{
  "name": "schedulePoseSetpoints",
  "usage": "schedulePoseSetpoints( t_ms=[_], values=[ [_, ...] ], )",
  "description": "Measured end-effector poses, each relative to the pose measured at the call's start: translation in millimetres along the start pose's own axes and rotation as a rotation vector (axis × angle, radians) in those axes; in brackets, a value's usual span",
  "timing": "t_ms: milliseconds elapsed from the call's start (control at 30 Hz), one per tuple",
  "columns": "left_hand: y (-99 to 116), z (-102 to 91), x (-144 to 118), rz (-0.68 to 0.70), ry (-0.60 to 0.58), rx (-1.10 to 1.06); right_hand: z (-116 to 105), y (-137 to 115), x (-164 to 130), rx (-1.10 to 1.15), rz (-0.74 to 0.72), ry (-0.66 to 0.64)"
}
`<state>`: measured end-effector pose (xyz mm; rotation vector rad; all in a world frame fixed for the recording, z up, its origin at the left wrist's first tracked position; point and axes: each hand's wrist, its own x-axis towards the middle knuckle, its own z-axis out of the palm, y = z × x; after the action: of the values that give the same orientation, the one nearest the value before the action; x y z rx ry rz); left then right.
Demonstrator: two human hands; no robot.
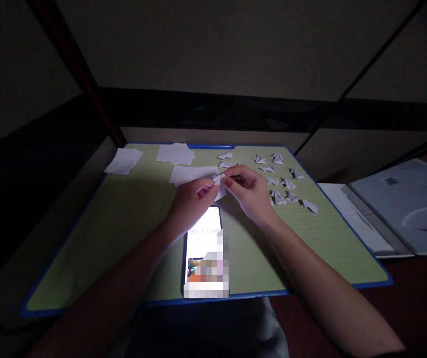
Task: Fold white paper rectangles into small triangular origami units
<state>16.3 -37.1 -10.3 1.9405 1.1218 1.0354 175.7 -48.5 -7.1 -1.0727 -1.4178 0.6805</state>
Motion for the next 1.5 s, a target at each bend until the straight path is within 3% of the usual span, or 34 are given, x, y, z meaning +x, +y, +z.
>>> schedulePoseSetpoints(
  t_ms=[233,500,633,867,1100,1500],
  values=[
    [-2.2,-0.3,3.6,-0.071,0.106,-0.139,-2.0,1.7,2.3,0.043,0.026,0.001],
    [6.1,-9.1,2.8,0.08,0.076,-0.109,-0.4,1.9,1.3,0.035,0.008,-0.061],
    [2.4,-8.0,3.9,0.169,0.119,-0.048,0.0,1.6,0.8,0.053,0.011,-0.079],
    [-2.9,-9.0,6.4,0.066,0.2,-0.084,-0.4,4.4,4.3,0.326,0.202,0.015],
    [-9.8,-7.1,4.7,0.172,0.126,0.141,-1.3,3.6,6.5,0.471,0.326,0.078],
    [7.2,-4.3,3.2,-0.07,-0.077,-0.181,1.3,0.7,5.5,0.457,0.343,0.012]
  ],
)
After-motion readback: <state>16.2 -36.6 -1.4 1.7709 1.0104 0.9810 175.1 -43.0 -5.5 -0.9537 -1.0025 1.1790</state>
